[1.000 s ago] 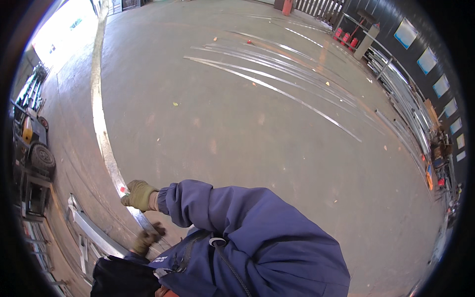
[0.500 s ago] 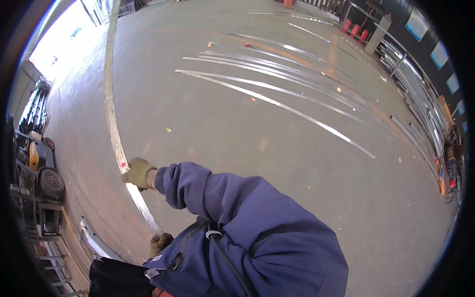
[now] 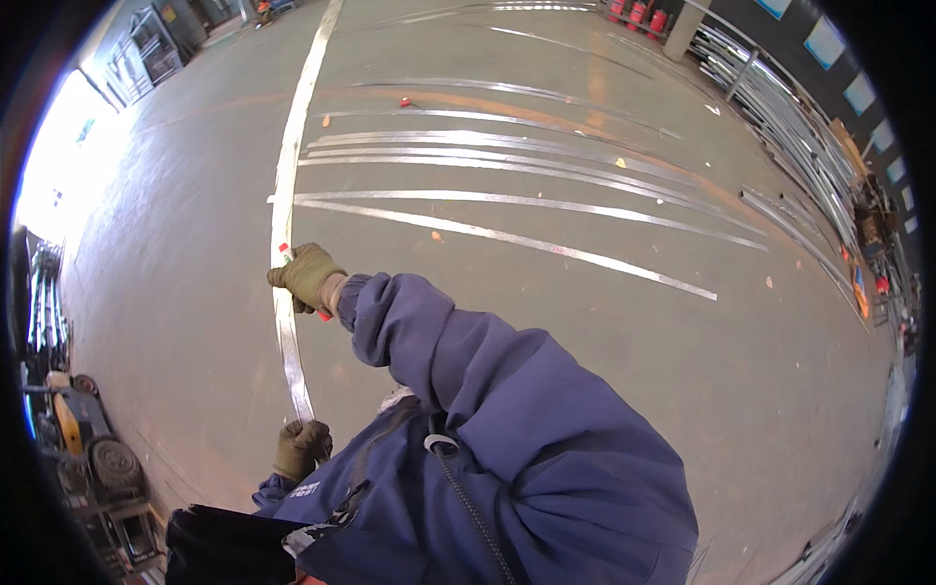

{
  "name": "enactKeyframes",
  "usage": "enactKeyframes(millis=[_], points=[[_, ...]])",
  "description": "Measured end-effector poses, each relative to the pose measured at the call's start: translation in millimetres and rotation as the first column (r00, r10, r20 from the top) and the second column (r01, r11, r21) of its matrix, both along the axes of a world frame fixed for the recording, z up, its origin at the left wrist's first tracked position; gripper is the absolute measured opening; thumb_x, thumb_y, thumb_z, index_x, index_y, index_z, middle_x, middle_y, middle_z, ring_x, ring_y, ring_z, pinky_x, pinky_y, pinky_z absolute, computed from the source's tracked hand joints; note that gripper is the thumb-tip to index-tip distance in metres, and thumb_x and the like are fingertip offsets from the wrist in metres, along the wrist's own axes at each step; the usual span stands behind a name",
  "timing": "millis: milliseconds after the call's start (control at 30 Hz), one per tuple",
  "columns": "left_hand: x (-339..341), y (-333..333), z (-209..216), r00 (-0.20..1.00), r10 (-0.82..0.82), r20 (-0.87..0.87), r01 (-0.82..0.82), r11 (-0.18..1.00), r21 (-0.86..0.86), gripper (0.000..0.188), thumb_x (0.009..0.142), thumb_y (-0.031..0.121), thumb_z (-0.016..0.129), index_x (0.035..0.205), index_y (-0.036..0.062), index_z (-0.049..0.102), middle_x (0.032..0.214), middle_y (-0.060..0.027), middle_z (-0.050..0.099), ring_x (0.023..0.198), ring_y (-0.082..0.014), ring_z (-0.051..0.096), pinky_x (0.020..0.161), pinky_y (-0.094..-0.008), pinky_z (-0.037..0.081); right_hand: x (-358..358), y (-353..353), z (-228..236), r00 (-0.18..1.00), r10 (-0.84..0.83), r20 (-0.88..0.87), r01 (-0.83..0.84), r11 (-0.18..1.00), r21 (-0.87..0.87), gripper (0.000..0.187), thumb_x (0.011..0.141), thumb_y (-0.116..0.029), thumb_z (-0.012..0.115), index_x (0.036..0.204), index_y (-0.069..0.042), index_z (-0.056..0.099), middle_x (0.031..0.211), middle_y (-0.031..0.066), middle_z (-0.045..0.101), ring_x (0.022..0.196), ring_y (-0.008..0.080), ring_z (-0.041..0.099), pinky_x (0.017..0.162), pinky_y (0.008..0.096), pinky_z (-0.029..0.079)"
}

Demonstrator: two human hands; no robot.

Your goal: The person measures and marks multiple metal bars with a red marker and tape measure, then cuts one bar using a chop saw. The person continues to measure and mark additional bars on the floor.

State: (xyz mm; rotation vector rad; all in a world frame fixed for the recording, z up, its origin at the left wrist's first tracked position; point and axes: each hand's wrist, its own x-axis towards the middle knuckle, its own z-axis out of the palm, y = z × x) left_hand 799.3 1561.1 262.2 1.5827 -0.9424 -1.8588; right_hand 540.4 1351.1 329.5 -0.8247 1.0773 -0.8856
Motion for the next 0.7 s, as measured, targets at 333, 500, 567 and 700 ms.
enactKeyframes(millis=[333,500,567,700], points=[[-145.9,-296.0,-9.6,0.961,-0.277,0.025,0.276,0.961,0.018,0.019,0.086,0.017,0.077,0.09,-0.0005,0.072,0.074,-0.0062,0.068,0.066,-0.0157,0.063,0.063,-0.03,0.049,-194.6,-184.3,22.2,0.928,-0.368,-0.063,0.369,0.93,0.001,0.023,0.09,-0.018,0.077,0.088,0.003,0.067,0.061,0.0139,0.064,0.042,0.0217,0.057,0.039,0.0362,0.044],[-209.4,-395.3,2.3,0.927,-0.353,0.127,0.366,0.925,-0.102,0.027,0.086,0.017,0.081,0.104,0.0004,0.07,0.085,-0.0019,0.068,0.074,-0.0111,0.062,0.069,-0.0277,0.049,-262.1,-248.0,39.8,0.878,-0.478,-0.03,0.477,0.878,-0.032,0.025,0.091,-0.02,0.076,0.09,0.002,0.065,0.063,0.0109,0.063,0.045,0.0184,0.058,0.04,0.033,0.046],[-232.6,-428.8,-20.2,0.828,-0.492,0.269,0.526,0.848,-0.07,0.061,0.078,0.013,0.086,0.131,-0.0017,0.059,0.108,-0.007,0.069,0.093,-0.0167,0.065,0.081,-0.0314,0.053,-290.9,-271.0,29.2,0.867,-0.494,-0.07,0.492,0.869,-0.045,0.027,0.092,-0.022,0.077,0.09,0.003,0.065,0.065,0.0108,0.065,0.047,0.0179,0.059,0.042,0.0326,0.048],[-276.4,-467.7,-96.6,0.794,-0.273,0.543,0.536,0.736,-0.414,0.1,0.076,0.014,0.085,0.158,0.0027,0.029,0.143,-0.0218,0.054,0.132,-0.0348,0.053,0.106,-0.0438,0.048,-333.7,-304.5,5.8,0.861,-0.508,0.0,0.507,0.859,-0.071,0.032,0.092,-0.026,0.077,0.093,0.004,0.067,0.072,0.0111,0.068,0.052,0.0173,0.062,0.046,0.0316,0.051]])
